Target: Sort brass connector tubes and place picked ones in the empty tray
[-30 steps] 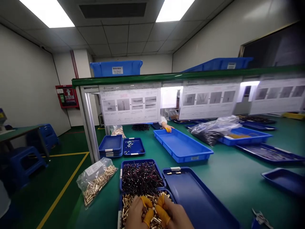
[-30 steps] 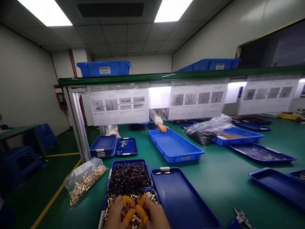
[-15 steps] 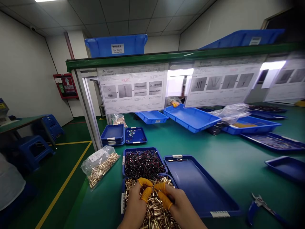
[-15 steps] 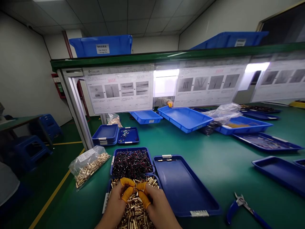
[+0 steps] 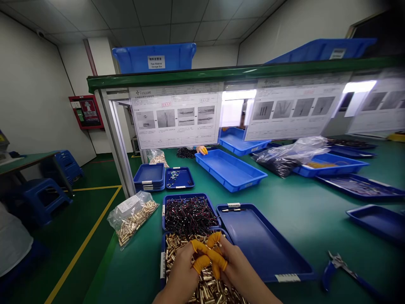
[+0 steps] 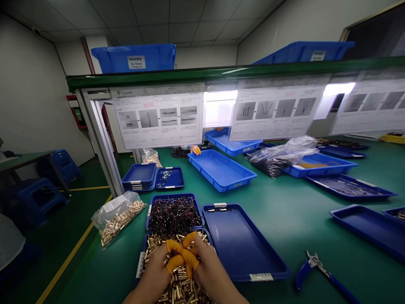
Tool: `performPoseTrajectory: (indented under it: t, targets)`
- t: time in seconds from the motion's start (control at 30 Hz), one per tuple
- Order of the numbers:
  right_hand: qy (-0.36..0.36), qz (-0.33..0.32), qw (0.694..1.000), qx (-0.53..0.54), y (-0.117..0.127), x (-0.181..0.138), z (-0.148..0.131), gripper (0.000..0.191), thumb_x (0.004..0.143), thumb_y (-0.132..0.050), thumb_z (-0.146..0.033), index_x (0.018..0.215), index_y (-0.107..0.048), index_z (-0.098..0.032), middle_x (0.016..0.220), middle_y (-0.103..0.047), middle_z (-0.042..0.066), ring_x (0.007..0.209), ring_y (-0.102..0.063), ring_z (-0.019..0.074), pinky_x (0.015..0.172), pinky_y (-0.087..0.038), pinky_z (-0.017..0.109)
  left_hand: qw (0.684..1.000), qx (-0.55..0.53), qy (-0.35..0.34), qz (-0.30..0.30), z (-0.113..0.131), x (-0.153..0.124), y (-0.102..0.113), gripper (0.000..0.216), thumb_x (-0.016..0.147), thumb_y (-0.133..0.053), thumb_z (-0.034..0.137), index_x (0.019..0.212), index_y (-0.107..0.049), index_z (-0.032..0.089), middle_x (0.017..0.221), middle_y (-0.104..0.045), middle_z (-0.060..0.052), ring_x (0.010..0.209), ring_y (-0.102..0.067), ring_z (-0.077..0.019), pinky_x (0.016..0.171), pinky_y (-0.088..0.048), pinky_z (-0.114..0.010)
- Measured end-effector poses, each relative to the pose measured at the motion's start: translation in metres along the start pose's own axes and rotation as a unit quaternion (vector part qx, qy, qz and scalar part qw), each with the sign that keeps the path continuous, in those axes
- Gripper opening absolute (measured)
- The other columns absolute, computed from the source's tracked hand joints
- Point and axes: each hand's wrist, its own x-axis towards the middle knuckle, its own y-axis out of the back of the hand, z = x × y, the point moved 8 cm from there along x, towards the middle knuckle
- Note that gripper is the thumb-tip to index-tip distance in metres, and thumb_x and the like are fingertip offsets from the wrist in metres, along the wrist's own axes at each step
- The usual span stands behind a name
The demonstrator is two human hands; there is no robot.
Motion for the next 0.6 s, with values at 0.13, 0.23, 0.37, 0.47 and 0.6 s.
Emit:
performPoseTrajectory:
  t: [0.13, 0.23, 0.37, 0.47, 0.6]
  targets:
    - [0.006, 0.005, 1.0, 0.001, -0.006, -0.001, 0.001, 0.009, 0.078, -0.03, -0.021, 0.079, -0.038, -0.016, 0.051, -0.046, -0.008, 0.032, -0.038, -0.0004, 0.033, -0.026, 0.008, 1.0, -0.001, 0.01, -0.004, -0.003, -0.001, -0.002, 0.013, 0.079, -0.051, 0.025, 0.081, -0.058, 0.014, 0.084, -0.06, -0.005, 0.081, -0.052, -0.0184, 0.072, -0.036, -0.026]
    - [0.035, 0.015, 0.999, -0.008, -0.001, 0.0, -0.002, 0.013, 0.079, -0.035, -0.027, 0.082, -0.04, -0.016, 0.06, -0.049, -0.006, 0.04, -0.044, -0.0002, 0.04, -0.033, 0.009, 0.999, -0.03, 0.007, 0.021, -0.005, 0.001, 0.002, 0.013, 0.078, -0.051, 0.024, 0.083, -0.058, 0.014, 0.087, -0.06, -0.005, 0.084, -0.053, -0.0178, 0.074, -0.038, -0.026]
    - [0.063, 0.038, 0.996, -0.043, 0.013, 0.002, -0.005, 0.015, 0.077, -0.044, -0.029, 0.078, -0.045, -0.014, 0.063, -0.048, -0.004, 0.053, -0.043, -0.0002, 0.048, -0.032, 0.008, 0.994, -0.095, 0.009, 0.059, -0.012, 0.006, 0.008, 0.015, 0.076, -0.052, 0.025, 0.086, -0.058, 0.015, 0.086, -0.059, -0.005, 0.083, -0.054, -0.0173, 0.075, -0.04, -0.026]
    - [0.055, 0.021, 0.997, -0.054, 0.011, 0.002, -0.003, 0.006, 0.074, -0.043, -0.017, 0.07, -0.045, -0.013, 0.06, -0.048, -0.004, 0.051, -0.042, -0.0007, 0.047, -0.03, 0.008, 0.994, -0.094, 0.01, 0.052, -0.014, 0.006, 0.009, 0.013, 0.075, -0.053, 0.023, 0.084, -0.059, 0.015, 0.086, -0.06, -0.005, 0.083, -0.054, -0.0174, 0.076, -0.04, -0.026]
    - [0.027, -0.036, 0.999, 0.012, -0.002, -0.001, -0.004, 0.014, 0.074, -0.046, -0.023, 0.065, -0.043, -0.013, 0.054, -0.049, -0.005, 0.039, -0.041, -0.0013, 0.039, -0.03, 0.008, 0.998, -0.058, 0.019, 0.025, -0.013, 0.0, 0.007, 0.011, 0.073, -0.051, 0.014, 0.08, -0.06, 0.014, 0.086, -0.06, -0.005, 0.084, -0.052, -0.0176, 0.076, -0.039, -0.026]
